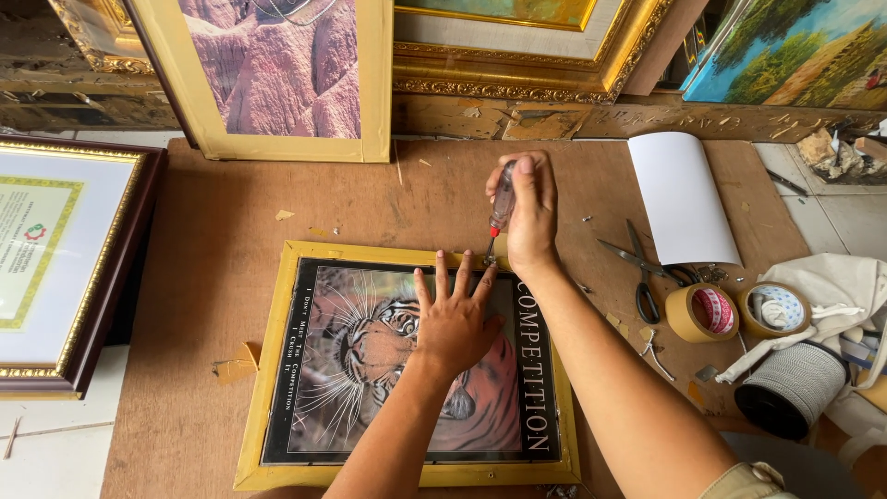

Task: The person secures a metal hanging wire to a framed tiger picture using a screwdriver, then wipes the frame with a cloth and applies masking tape to the edges.

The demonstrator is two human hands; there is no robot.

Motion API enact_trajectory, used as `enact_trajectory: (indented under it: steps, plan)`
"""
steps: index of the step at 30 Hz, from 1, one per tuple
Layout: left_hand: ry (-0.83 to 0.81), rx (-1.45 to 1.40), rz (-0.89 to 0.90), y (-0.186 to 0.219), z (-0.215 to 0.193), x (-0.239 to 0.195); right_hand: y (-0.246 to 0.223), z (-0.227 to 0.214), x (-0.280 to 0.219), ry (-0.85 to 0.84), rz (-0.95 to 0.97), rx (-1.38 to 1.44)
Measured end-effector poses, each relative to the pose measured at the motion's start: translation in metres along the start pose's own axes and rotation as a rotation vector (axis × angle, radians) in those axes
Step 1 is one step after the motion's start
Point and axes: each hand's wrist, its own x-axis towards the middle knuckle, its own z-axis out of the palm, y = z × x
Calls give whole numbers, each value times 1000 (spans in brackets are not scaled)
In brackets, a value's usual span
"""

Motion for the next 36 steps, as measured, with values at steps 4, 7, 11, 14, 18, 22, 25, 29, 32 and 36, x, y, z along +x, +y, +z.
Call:
enact_trajectory:
  steps: [4,7,11,14,18,22,25,29,32,36]
  plan:
    - [8,8,2,0,5,1,-7,3,-2,56,128,148]
    - [17,17,-5,1,6,3,-1,8,-2,58,171,286]
    - [14,20,-13,0,7,3,-8,17,-12,98,-79,-4]
    - [13,20,-11,0,6,1,-12,15,-9,104,-19,0]
    - [15,15,-6,1,4,1,-11,7,9,196,342,285]
    - [10,3,-9,1,2,2,-22,-10,25,193,407,349]
    - [5,-8,4,2,-3,-2,-36,-26,28,15,279,-68]
    - [-36,-11,-7,3,-5,1,-47,-28,2,-361,366,-981]
    - [-42,-10,-21,3,-4,2,-54,-22,-18,-500,542,-1174]
    - [-39,-18,-11,2,0,2,-28,-32,-35,-444,532,-1304]
